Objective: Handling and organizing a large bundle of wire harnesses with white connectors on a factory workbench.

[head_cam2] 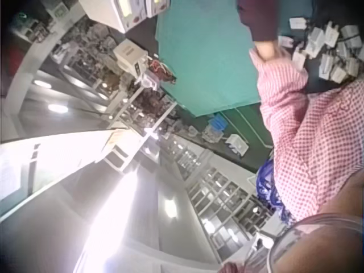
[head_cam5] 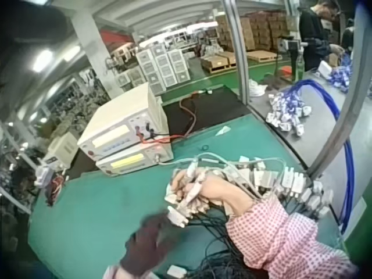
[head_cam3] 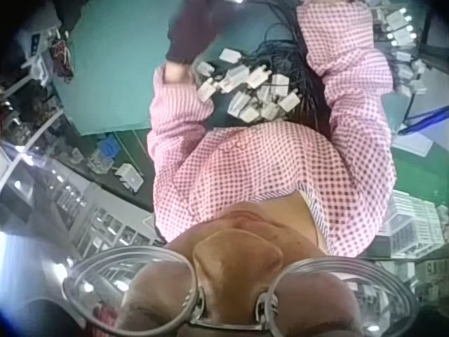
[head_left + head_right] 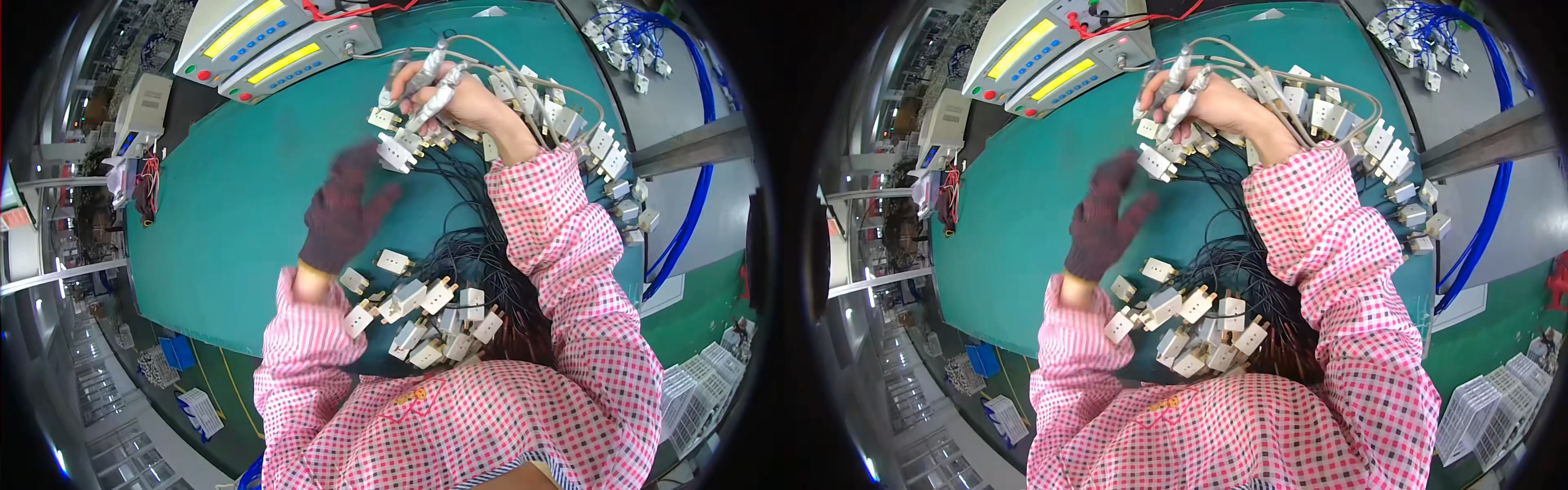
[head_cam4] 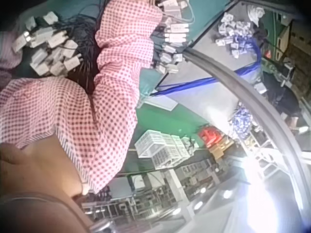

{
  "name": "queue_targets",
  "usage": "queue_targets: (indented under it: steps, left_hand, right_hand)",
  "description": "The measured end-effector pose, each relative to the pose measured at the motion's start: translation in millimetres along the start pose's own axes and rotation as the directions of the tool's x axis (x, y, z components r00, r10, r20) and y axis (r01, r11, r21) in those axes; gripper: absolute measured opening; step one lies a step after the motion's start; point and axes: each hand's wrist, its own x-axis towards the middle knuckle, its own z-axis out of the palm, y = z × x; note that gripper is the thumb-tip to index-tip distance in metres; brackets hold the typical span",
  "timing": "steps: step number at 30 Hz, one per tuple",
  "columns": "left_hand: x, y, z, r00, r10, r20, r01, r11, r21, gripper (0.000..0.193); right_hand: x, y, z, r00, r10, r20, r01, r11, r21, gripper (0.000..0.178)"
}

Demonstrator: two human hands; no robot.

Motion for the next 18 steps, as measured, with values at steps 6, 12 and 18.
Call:
queue_targets:
  steps: [6,12,18]
  left_hand:
    - [19.6,-23.2,26.6,0.997,0.068,-0.033,-0.071,0.994,-0.086,0.065]
    - [-15.0,-27.1,45.4,0.977,0.054,0.208,0.168,0.410,-0.897,0.059]
    - [-18.8,-39.3,50.6,0.946,-0.206,0.251,0.247,-0.045,-0.968,0.056]
  right_hand:
    - [-4.8,-9.9,11.7,0.995,0.049,0.082,-0.042,0.995,-0.094,0.018]
    - [-5.3,-2.5,18.9,0.963,0.106,0.248,-0.071,0.987,-0.146,0.022]
    - [-0.1,9.4,28.9,0.936,0.174,0.305,-0.114,0.972,-0.205,0.022]
